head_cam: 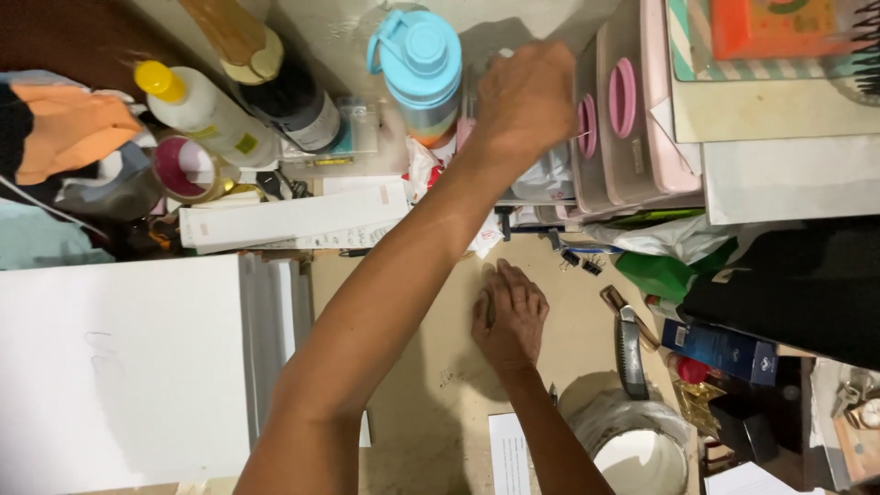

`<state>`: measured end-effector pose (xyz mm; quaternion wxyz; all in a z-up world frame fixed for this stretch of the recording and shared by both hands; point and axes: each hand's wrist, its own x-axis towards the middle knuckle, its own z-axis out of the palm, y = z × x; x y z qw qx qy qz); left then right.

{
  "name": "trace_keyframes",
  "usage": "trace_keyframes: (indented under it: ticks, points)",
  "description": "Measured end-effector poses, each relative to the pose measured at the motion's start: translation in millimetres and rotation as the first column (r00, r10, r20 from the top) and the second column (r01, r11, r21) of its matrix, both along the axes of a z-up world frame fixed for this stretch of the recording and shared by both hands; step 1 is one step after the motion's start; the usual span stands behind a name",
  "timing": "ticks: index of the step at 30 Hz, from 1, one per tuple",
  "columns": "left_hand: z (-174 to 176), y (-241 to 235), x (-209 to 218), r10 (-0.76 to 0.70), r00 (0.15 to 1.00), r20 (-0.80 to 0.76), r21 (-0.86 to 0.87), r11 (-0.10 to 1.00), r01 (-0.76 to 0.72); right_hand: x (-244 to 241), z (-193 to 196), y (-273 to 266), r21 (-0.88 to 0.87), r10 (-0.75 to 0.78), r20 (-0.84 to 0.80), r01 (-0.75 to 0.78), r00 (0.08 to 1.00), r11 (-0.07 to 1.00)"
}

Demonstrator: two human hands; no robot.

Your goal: Applying adhesive strips to square panels and then searching through a cluttered workspace for specific items.

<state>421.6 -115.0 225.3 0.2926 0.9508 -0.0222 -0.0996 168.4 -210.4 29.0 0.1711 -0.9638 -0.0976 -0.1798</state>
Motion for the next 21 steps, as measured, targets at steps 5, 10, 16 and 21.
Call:
trace_keyframes:
  ticks: [5, 10, 16, 21]
  points:
    - [18, 17, -29, -0.094, 0.995, -0.013, -0.001, 0.996, 0.094, -3, -7, -2, 0.024, -0.007, -0.035, 0.008, 0.999, 1.000]
    - [-6, 32, -88, -0.246, 0.951, 0.188, 0.033, 0.969, 0.244, 0, 9, 6, -0.100, -0.111, -0.171, 0.094, 0.979, 0.990]
    - [15, 50, -210, 0.008, 0.977, 0.215, -0.162, 0.986, 0.028, -10, -31, -19, -0.189, -0.015, -0.222, -0.028, 0.975, 0.982]
    - [-48, 46, -280, 0.150, 0.984, 0.095, -0.134, 0.982, -0.137, -3, -29, -8, -0.076, -0.046, -0.116, 0.037, 0.992, 0.996]
